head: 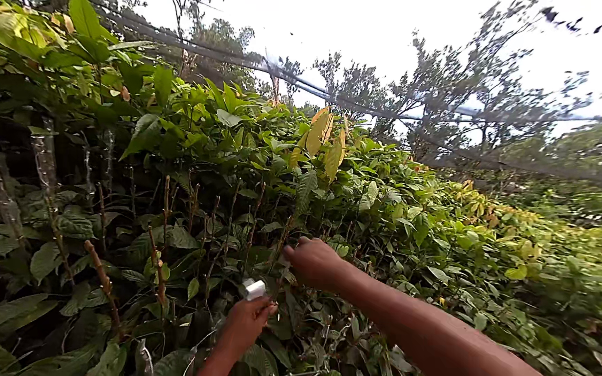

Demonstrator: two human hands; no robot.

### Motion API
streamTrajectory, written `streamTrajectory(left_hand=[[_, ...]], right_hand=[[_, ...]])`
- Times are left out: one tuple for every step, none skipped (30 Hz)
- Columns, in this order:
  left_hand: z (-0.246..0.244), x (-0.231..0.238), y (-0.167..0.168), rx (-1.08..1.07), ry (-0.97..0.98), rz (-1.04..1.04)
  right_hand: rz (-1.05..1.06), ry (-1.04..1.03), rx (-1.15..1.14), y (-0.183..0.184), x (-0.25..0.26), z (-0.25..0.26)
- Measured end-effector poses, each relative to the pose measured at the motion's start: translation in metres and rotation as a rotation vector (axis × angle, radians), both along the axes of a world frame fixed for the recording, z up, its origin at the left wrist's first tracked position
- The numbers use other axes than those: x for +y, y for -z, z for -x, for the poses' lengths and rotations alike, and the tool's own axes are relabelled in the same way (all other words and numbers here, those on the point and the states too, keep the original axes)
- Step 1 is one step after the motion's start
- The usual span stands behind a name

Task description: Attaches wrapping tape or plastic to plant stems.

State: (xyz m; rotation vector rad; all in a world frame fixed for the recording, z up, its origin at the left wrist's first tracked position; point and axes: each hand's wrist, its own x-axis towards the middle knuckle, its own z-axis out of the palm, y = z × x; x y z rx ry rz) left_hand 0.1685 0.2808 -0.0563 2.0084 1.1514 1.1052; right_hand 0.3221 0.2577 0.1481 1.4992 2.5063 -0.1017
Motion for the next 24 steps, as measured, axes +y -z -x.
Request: streamTrajectory(left_hand=[[0.008, 0.005, -0.005, -0.057, -0.037, -0.015], [0.012, 0.008, -0.010, -0.099, -0.065, -0.010], [0.010, 0.005, -0.015, -0.111, -0.079, -0.001], [0.004, 0.000, -0.019, -0.097, -0.066, 0.006], [-0.002, -0.002, -0.017, -0.048, -0.025, 0.013], [-0.005, -0.003, -0.014, -0.011, 0.006, 0.034], [-0.003, -0.003, -0.014, -0.022, -0.002, 0.052], [0.002, 0.000, -0.016, -0.092, -0.036, 0.055], [0.005, 0.004, -0.016, -0.172, -0.066, 0.045], [0.005, 0.006, -0.016, -0.214, -0.075, 0.032], [0.002, 0.005, -0.017, -0.210, -0.071, 0.019], [-0.002, 0.002, -0.018, -0.185, -0.044, 0.035], [-0.005, -0.001, -0.018, -0.168, -0.008, 0.063], [-0.006, -0.002, -0.018, -0.190, 0.010, 0.089], [-0.004, -0.002, -0.020, -0.241, 0.007, 0.096], [-0.002, 0.000, -0.020, -0.300, -0.006, 0.080], [-0.001, 0.001, -0.019, -0.351, -0.021, 0.074], [-0.001, 0.002, -0.018, -0.377, -0.037, 0.073], [-0.001, 0.003, -0.018, -0.376, -0.046, 0.065], [-0.001, 0.003, -0.019, -0.352, -0.047, 0.054], [-0.002, 0.003, -0.020, -0.301, -0.047, 0.048], [-0.004, 0.003, -0.021, -0.232, -0.038, 0.037], [-0.005, 0.002, -0.022, -0.166, -0.018, 0.032], [-0.005, 0.001, -0.024, -0.113, 0.020, 0.026]], right_hand=[[-0.024, 0.023, -0.037, 0.004, -0.009, 0.002], [-0.011, 0.001, 0.011, 0.010, -0.020, 0.010], [0.025, -0.047, 0.137, 0.014, -0.024, 0.018], [0.071, -0.085, 0.266, 0.012, -0.019, 0.021], [0.103, -0.089, 0.308, 0.006, -0.007, 0.016], [0.074, -0.062, 0.238, 0.003, 0.005, 0.005], [-0.005, -0.024, 0.119, 0.005, 0.009, -0.003], [-0.070, 0.004, 0.050, 0.009, 0.006, -0.003], [-0.096, 0.001, 0.044, 0.012, -0.002, 0.002], [-0.072, -0.021, 0.128, 0.014, -0.009, 0.010], [-0.013, -0.045, 0.280, 0.013, -0.009, 0.014], [0.052, -0.062, 0.388, 0.011, -0.002, 0.012], [0.086, -0.070, 0.394, 0.008, 0.007, 0.005], [0.041, -0.068, 0.301, 0.008, 0.013, -0.002], [-0.061, -0.057, 0.169, 0.013, 0.014, -0.005], [-0.162, -0.060, 0.075, 0.018, 0.010, -0.003], [-0.228, -0.065, 0.036, 0.024, 0.004, 0.001], [-0.237, -0.048, 0.044, 0.027, -0.001, 0.006], [-0.181, -0.004, 0.087, 0.024, -0.004, 0.009], [-0.095, 0.032, 0.170, 0.020, -0.003, 0.010], [-0.017, 0.038, 0.259, 0.017, 0.000, 0.008], [0.040, 0.021, 0.327, 0.014, 0.003, 0.005], [0.089, -0.008, 0.361, 0.011, 0.007, 0.002], [0.122, -0.045, 0.354, 0.009, 0.010, -0.002]])
